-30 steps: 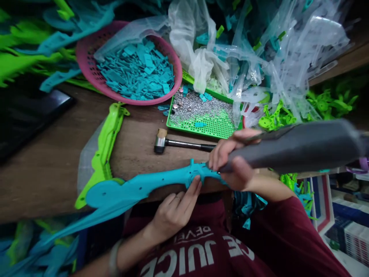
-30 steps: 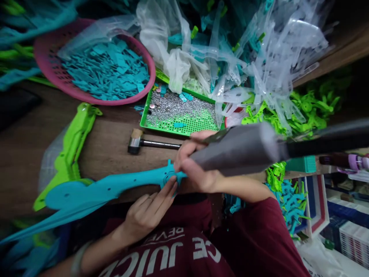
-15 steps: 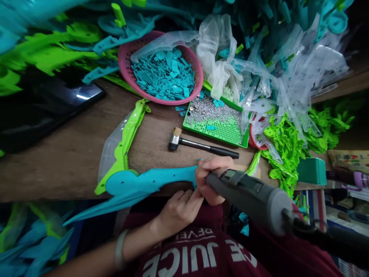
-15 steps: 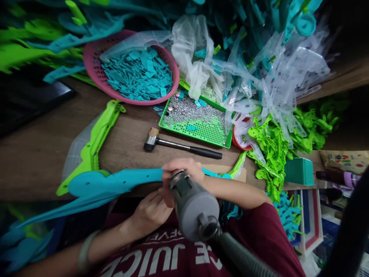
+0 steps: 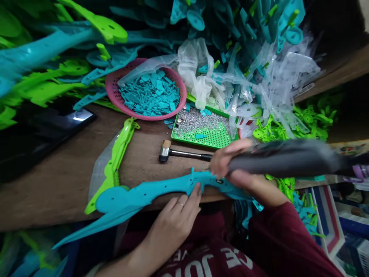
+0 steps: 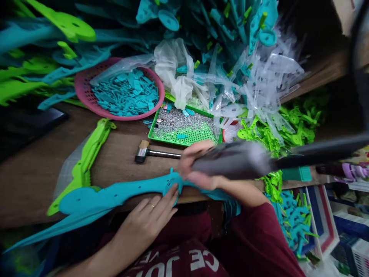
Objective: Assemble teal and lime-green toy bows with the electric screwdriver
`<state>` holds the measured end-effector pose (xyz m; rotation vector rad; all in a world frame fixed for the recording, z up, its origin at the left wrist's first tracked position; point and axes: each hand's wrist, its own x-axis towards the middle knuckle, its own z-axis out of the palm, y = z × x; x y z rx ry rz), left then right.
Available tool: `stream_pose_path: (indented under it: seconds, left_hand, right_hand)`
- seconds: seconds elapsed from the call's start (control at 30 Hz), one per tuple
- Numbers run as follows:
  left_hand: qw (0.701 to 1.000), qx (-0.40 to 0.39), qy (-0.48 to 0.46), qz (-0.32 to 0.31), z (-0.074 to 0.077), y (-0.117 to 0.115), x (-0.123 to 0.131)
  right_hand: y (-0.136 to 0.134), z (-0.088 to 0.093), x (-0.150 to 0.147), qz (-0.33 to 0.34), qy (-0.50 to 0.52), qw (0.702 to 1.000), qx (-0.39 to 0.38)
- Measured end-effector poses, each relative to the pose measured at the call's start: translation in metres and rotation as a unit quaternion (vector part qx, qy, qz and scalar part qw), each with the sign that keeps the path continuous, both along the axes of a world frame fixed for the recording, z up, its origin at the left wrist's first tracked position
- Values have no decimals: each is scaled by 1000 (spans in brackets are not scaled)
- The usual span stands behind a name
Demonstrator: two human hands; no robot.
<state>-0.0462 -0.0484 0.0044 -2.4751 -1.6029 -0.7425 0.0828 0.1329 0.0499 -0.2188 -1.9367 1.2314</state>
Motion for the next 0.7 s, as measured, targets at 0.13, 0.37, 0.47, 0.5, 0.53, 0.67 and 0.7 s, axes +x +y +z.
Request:
stream_pose_path:
  seconds: [0.13, 0.37, 0.47, 0.5, 0.53, 0.67, 0.7]
  left_hand:
    - [996, -13, 23, -81, 35, 75, -2]
    - [956, -144, 122, -224, 9, 234, 17]
    - [951, -138, 193, -195, 9, 233, -2]
    - [955, -131, 202, -172, 12, 226, -11]
    - [961, -123, 201, -147, 17, 217, -21]
    - [975, -86, 180, -99, 35, 163, -48]
    - [976, -72, 174, -105, 38, 145, -48]
  right_hand:
    - [63, 24, 11, -278, 181, 943, -20]
    - [97, -3, 20, -401, 182, 895, -69]
    - [95, -15, 20, -388, 156, 905, -75]
    - [95, -20, 18, -377, 147, 911, -81]
    - [96, -25, 16, -368, 138, 916, -85]
    - [102, -43, 8, -345, 130, 924, -95]
    - [103, -46, 7, -340, 138, 925, -99]
